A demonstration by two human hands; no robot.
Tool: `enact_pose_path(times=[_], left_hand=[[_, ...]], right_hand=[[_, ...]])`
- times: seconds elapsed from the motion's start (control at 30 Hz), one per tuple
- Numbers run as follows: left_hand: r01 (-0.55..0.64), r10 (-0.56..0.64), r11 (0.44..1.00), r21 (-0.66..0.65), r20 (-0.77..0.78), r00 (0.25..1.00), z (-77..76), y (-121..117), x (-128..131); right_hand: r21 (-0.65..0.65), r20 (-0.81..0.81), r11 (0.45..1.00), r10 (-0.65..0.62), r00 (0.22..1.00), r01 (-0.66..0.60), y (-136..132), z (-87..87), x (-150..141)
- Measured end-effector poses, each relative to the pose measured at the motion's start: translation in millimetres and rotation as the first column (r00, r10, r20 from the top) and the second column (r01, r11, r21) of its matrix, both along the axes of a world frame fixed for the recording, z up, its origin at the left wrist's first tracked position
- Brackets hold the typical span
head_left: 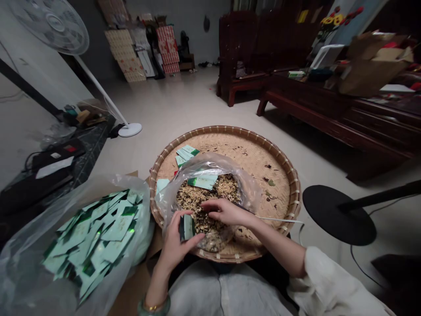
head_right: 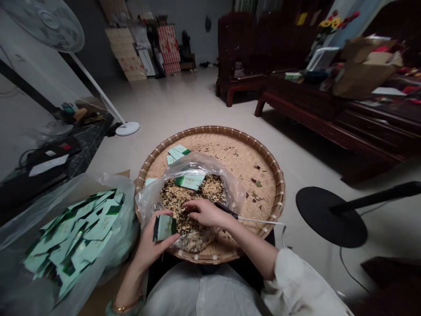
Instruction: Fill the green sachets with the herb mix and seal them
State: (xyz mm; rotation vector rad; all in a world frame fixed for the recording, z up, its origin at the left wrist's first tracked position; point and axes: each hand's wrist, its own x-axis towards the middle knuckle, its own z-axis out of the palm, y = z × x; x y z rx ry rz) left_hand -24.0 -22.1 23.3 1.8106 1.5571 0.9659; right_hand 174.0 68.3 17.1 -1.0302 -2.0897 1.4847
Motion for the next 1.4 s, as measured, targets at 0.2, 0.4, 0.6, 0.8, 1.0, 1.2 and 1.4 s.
enact_pose_path(times=[0.2, 0.4, 0.6, 0.8, 1.0, 1.2, 1.4], left_hand=[[0.015, -0.015, 1.0, 0.022, -0.003, 1.0, -2.5, 1, 1], [-0.002, 0.005, 0.999, 0.051, -0.059, 0.998, -4.1, 3, 5], [0.002, 0.0, 0.999, 0.042, -0.057, 0.998, -4.2, 3, 3], [-0.011, 0.013, 0.999, 0.044, -0.038, 0.999, -2.5, 2, 3], [-0.021, 0.023, 0.998, 0.052, -0.045, 0.999, -4.3, 4, 2], [-0.079, 0.079, 0.997, 0.019, -0.03, 0.996, -2.5, 3, 5], [-0.065, 0.065, 0.998, 0.003, -0.028, 0.997, -1.2, 3, 5]], right_hand=[[0.28, 0.163, 0.959, -0.101, 0.981, 0.053, -3, -15.9, 5], [0.426, 0.273, 0.884, 0.079, 0.959, -0.194, -20, -7.4, -8], [0.356, 0.131, 0.935, -0.051, 0.99, 0.001, -16, -16.6, -11], [0.299, 0.005, 0.945, -0.14, 0.99, 0.132, -10, -13.9, -7], [0.409, 0.498, 0.902, -0.096, 0.862, -0.136, -27, -5.9, 1], [0.405, 0.354, 0.896, 0.03, 0.935, -0.182, -19, -11.7, -14], [0.438, 0.39, 0.872, 0.038, 0.92, -0.221, -2, -2.5, -31]])
